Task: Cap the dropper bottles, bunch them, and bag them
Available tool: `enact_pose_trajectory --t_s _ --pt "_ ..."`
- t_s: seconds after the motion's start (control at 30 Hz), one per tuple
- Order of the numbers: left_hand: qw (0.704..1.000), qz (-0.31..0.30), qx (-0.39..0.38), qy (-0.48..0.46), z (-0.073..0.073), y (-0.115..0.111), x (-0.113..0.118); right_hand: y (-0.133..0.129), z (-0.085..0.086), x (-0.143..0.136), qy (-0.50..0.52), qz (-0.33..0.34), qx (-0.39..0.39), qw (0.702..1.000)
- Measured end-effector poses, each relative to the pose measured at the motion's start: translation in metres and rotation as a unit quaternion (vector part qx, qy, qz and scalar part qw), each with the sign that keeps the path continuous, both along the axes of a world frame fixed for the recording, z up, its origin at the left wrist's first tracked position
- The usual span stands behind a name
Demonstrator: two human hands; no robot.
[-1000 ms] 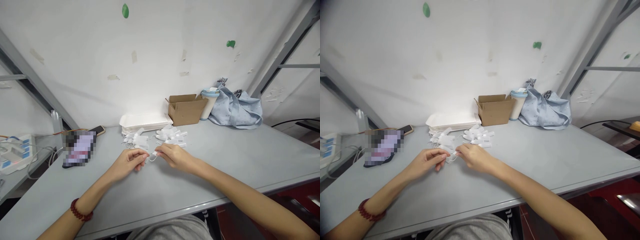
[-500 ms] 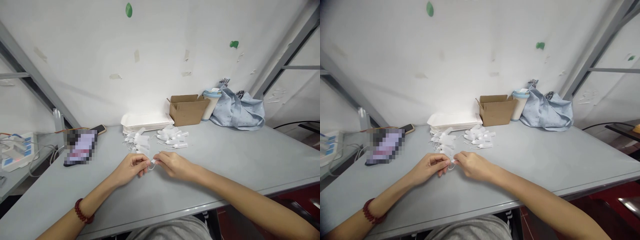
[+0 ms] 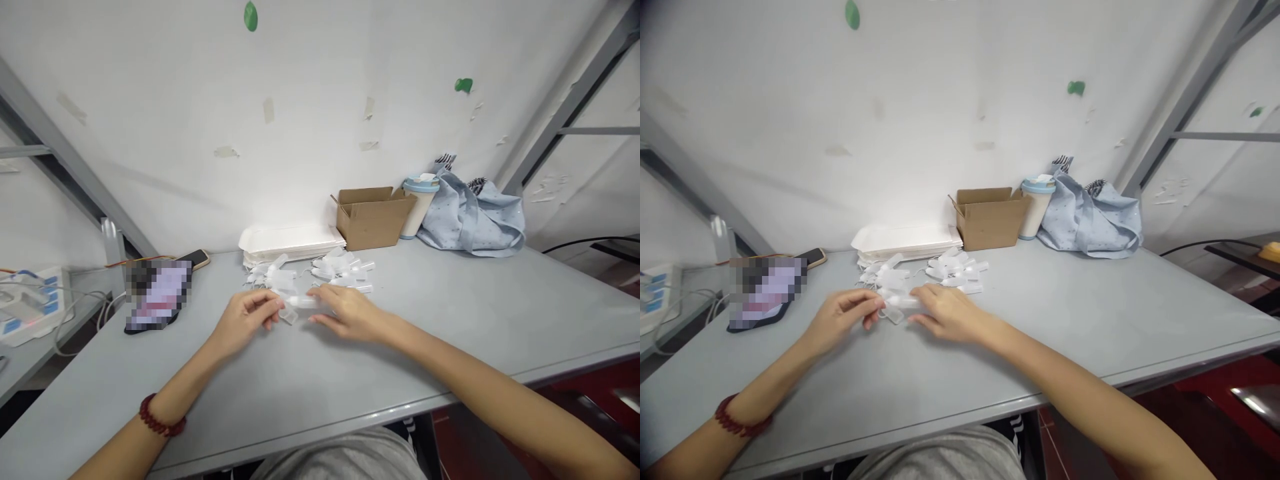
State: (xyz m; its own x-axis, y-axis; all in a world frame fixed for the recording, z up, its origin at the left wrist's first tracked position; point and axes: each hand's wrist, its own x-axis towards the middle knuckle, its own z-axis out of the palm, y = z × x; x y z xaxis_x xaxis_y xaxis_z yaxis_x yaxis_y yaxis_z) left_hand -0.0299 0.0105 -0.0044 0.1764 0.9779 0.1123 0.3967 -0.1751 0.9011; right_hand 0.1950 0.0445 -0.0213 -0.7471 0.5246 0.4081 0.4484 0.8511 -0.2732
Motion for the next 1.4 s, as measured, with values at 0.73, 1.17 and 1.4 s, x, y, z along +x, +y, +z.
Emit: enact_pose_trajectory --t_s 0.73,1.17,1.4 --pt "0.983 0.171 -0.004 -0.069 0.004 0.004 -0.004 -0.007 0.023 0.008 -0.211 -0.09 -0.05 0.972" --pt "0.994 -0.074 -0.078 -0.01 -0.01 -0.003 0.011 -0.012 0.022 0.003 -0.042 -0.054 -0.062 0.996" --pt "0.995 -0.067 -0.07 0.003 -0.011 -0.002 0.01 -0.011 0.02 0.001 -0.04 -0.043 -0.064 0.996"
